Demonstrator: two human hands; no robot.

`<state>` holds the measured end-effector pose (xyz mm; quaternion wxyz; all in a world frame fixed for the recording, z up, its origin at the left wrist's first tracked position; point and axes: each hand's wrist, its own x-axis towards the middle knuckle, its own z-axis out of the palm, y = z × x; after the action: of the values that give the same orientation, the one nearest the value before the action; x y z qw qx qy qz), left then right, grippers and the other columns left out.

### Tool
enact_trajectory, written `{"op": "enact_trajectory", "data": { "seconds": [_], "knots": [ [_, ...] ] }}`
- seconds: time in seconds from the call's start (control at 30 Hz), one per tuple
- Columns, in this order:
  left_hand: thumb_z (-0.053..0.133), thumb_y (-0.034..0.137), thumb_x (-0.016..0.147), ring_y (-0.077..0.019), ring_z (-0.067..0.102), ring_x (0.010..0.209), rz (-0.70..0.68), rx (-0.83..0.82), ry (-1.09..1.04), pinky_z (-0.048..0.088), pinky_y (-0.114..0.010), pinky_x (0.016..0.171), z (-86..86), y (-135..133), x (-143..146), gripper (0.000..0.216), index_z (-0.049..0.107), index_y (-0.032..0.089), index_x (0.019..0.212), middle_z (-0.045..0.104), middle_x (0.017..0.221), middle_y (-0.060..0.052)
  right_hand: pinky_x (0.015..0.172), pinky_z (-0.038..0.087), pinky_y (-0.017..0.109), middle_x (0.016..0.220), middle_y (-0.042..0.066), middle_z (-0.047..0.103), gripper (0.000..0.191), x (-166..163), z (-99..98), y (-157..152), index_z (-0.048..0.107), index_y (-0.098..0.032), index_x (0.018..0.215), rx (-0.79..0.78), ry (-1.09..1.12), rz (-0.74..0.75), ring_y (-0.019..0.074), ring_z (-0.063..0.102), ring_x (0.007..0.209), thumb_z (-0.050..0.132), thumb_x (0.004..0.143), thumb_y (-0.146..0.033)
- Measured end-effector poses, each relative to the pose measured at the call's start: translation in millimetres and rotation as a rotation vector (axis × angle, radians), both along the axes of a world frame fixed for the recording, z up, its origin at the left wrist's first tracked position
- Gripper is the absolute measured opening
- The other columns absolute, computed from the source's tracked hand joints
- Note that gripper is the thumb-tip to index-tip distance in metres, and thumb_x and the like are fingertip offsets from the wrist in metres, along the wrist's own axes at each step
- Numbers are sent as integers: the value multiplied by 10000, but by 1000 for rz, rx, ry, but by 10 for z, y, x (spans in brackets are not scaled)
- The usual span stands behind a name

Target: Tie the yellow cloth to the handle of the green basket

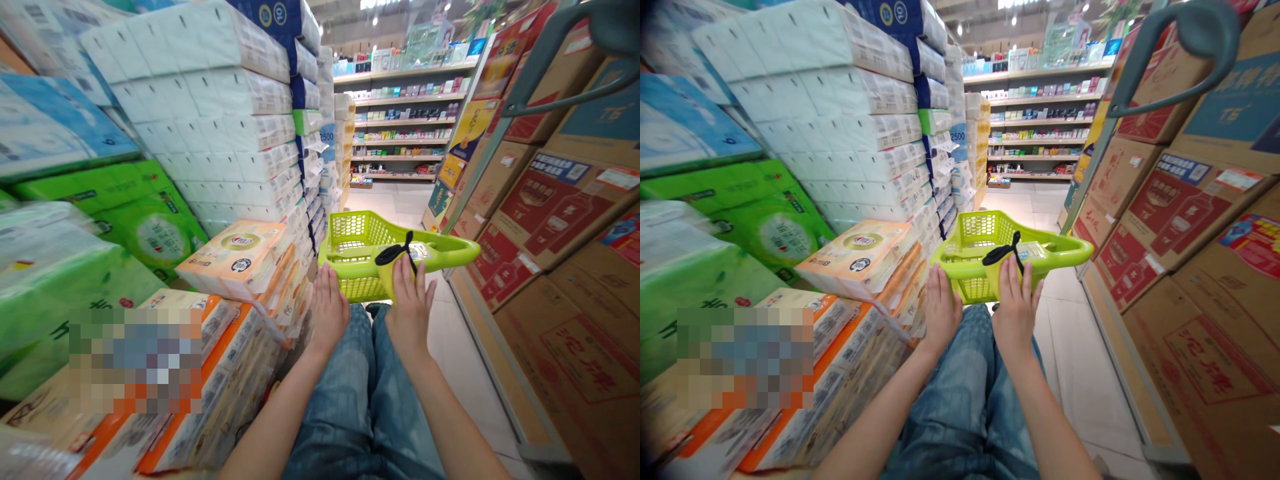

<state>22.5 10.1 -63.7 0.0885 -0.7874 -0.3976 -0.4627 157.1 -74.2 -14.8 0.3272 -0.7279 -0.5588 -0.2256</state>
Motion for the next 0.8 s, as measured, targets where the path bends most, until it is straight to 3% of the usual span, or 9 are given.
{"op": "enact_trajectory", "data": {
  "seconds": [0.1,0.3,0.43,0.6,0.7,0.8],
  "knots": [
    [436,77,897,-294,169,1509,9,-9,-20,331,-547,1176,-14,-8,12,821,-21,136,1577,259,1607,-214,1185,203,631,1629,135,253,799,-201,-32,87,107,-144,1586,36,41,-9,295,58,1535,336,830,-24],
    [351,33,913,-265,294,1475,4,-75,-20,333,-473,1195,-106,43,-46,711,132,160,1578,304,1600,-162,1212,224,532,1610,91,322,699,-697,-100,267,264,-132,1555,-13,-65,208,270,43,1537,359,868,-45],
    [395,45,903,-282,255,1486,26,-27,35,340,-504,1183,-122,76,-61,746,86,122,1577,298,1593,-197,1222,185,539,1585,72,376,741,-460,-65,157,258,-167,1558,-41,-147,231,234,108,1533,363,840,-15],
    [411,60,918,-269,182,1502,61,13,47,334,-504,1181,-76,48,-17,793,-23,137,1577,269,1601,-207,1205,145,615,1616,77,309,846,10,34,-13,135,-184,1585,-39,-65,34,252,91,1536,356,791,6],
    [471,153,943,-286,164,1506,42,2,24,323,-518,1181,-41,12,4,797,-14,118,1575,250,1603,-222,1197,178,612,1636,112,240,829,-26,71,7,117,-135,1584,-18,16,-38,272,73,1537,341,798,3],
    [504,241,950,-306,156,1508,21,-4,25,322,-537,1174,-33,-7,-4,820,-6,76,1569,235,1598,-247,1204,198,577,1630,122,254,766,-318,51,112,150,-110,1577,-20,4,34,277,68,1536,339,840,-23]
  ]
}}
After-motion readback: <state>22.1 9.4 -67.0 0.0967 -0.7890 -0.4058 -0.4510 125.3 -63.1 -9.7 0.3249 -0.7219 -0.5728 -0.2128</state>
